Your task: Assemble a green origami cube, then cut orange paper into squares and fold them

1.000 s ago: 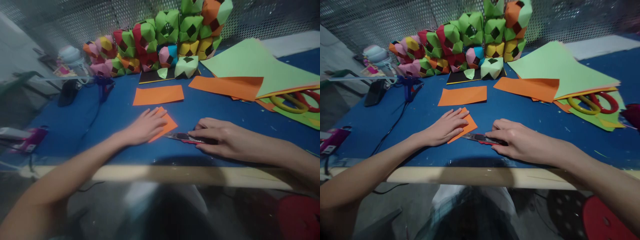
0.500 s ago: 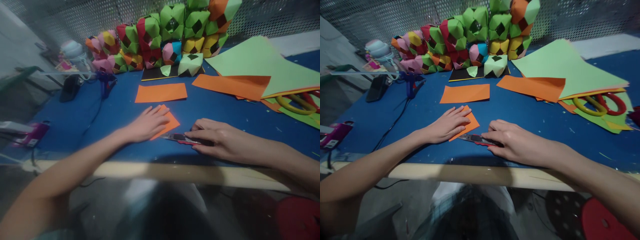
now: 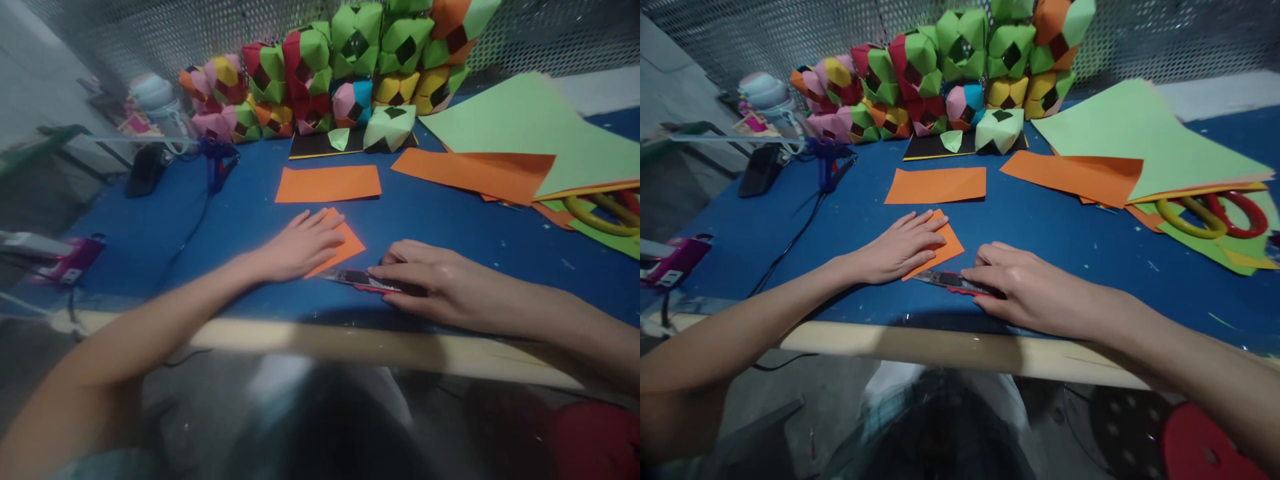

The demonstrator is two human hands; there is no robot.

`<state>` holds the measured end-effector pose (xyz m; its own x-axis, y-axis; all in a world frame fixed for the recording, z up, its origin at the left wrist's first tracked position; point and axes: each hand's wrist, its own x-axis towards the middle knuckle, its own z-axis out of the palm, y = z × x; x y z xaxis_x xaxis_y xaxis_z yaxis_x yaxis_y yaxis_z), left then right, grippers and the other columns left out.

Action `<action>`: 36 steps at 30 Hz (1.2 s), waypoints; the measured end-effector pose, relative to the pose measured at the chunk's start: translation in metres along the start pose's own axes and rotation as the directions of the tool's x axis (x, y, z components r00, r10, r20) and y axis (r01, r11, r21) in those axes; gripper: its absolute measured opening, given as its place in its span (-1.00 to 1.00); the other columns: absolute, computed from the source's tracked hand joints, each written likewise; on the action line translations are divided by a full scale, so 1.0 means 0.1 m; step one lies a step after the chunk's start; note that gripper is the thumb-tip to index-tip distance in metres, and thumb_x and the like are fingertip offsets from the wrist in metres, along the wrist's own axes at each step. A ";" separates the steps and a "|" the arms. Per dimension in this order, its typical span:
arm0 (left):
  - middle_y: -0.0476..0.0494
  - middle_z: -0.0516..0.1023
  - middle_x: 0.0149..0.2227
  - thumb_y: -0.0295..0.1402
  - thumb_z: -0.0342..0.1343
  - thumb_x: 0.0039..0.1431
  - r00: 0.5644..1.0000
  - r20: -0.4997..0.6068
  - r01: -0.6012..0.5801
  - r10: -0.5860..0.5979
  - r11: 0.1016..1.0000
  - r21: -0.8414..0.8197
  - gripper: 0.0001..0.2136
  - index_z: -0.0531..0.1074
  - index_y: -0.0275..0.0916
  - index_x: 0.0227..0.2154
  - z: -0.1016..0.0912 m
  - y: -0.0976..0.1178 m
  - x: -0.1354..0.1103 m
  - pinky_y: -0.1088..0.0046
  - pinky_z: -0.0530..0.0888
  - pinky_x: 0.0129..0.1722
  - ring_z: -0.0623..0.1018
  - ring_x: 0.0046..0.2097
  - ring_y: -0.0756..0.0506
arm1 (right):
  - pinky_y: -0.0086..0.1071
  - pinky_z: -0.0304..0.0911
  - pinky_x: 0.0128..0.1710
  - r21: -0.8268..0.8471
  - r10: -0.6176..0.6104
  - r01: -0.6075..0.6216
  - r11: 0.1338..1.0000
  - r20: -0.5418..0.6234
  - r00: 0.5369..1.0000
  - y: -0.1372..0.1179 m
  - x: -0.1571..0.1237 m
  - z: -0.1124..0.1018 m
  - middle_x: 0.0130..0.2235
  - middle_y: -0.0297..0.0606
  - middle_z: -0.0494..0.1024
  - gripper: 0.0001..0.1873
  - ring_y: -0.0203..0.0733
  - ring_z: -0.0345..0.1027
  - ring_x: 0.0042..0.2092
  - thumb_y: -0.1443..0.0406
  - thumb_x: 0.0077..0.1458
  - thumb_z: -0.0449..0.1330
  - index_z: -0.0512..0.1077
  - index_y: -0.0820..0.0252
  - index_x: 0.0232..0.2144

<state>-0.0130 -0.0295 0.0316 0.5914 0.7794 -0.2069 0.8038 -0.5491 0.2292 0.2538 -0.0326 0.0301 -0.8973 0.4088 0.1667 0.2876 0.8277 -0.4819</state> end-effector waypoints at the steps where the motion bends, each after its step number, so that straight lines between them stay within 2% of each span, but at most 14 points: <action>1: -0.16 -0.03 0.43 -0.16 -0.31 0.42 1.000 -0.001 -0.002 0.002 1.000 -0.002 -0.60 0.33 -0.18 0.08 0.00 0.00 0.00 0.02 -0.11 0.37 -0.14 0.45 -0.24 | -0.36 0.19 -0.31 0.001 0.002 -0.002 1.000 0.004 1.000 -0.01 0.00 0.00 -0.26 -0.12 0.40 -0.64 -0.15 0.28 -0.24 0.22 0.34 -0.01 0.51 0.23 -0.03; 9: -0.12 -0.04 0.44 -0.14 -0.31 0.42 1.000 -0.007 -0.007 0.007 1.000 -0.016 -0.60 0.30 -0.14 0.11 0.02 -0.02 0.00 0.00 -0.11 0.37 -0.15 0.45 -0.24 | -0.34 0.20 -0.32 -0.004 0.004 -0.004 1.000 0.023 1.000 -0.02 0.04 0.03 -0.26 -0.10 0.43 -0.64 -0.15 0.28 -0.25 0.20 0.34 -0.01 0.54 0.22 -0.11; 19: -0.12 -0.03 0.43 -0.13 -0.30 0.42 1.000 -0.017 -0.012 0.012 1.000 -0.026 -0.60 0.32 -0.14 0.10 0.02 -0.02 -0.01 0.00 -0.10 0.37 -0.14 0.45 -0.23 | -0.32 0.21 -0.29 0.006 -0.052 0.052 0.999 -0.028 0.998 0.00 0.09 0.13 -0.25 -0.10 0.44 -0.67 -0.14 0.29 -0.21 0.26 0.32 0.01 0.50 0.20 -0.02; 23: -0.12 -0.02 0.43 -0.13 -0.30 0.42 1.000 -0.016 0.001 -0.001 1.000 -0.026 -0.59 0.32 -0.15 0.11 0.01 -0.02 -0.01 0.00 -0.11 0.37 -0.13 0.45 -0.23 | -0.34 0.21 -0.29 0.032 -0.067 0.067 0.997 -0.002 0.998 -0.02 0.07 0.10 -0.24 -0.13 0.43 -0.65 -0.15 0.29 -0.19 0.29 0.30 0.04 0.47 0.15 0.06; 29: -0.21 -0.02 0.43 -0.14 -0.25 0.40 0.998 -0.059 -0.001 0.000 1.000 -0.022 -0.60 0.31 -0.18 0.11 0.01 -0.01 -0.02 0.02 -0.02 0.37 -0.04 0.44 -0.22 | -0.32 0.23 -0.31 0.037 0.057 -0.056 0.998 -0.043 0.997 0.02 -0.07 -0.17 -0.26 -0.16 0.44 -0.63 -0.15 0.33 -0.26 0.16 0.29 0.03 0.50 0.12 0.00; 33: -0.30 0.01 0.41 -0.03 -0.21 0.36 0.992 -0.126 -0.006 0.002 0.999 -0.032 -0.52 0.32 -0.23 0.12 0.01 -0.04 -0.05 0.05 0.04 0.36 0.00 0.43 -0.24 | -0.24 0.26 -0.27 -0.021 0.183 -0.186 0.982 -0.108 0.977 0.24 -0.22 -0.35 -0.19 -0.06 0.47 -0.63 -0.07 0.38 -0.21 0.12 0.23 0.06 0.52 0.15 -0.07; 36: -0.33 0.05 0.40 0.08 -0.21 0.32 0.987 -0.159 0.004 -0.009 1.000 -0.031 -0.44 0.34 -0.23 0.12 0.00 -0.05 -0.07 0.01 0.08 0.35 0.04 0.42 -0.28 | -0.22 0.25 -0.31 -0.070 0.312 -0.328 0.942 -0.173 0.934 0.46 -0.31 -0.42 -0.18 -0.04 0.49 -0.61 -0.05 0.38 -0.25 0.08 0.22 0.04 0.50 0.16 -0.09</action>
<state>-0.0215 -0.0325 0.0321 0.5665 0.8222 -0.0551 0.8036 -0.5364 0.2578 0.3089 0.0092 0.0392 -0.6903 0.7069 0.1542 0.5885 0.6726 -0.4487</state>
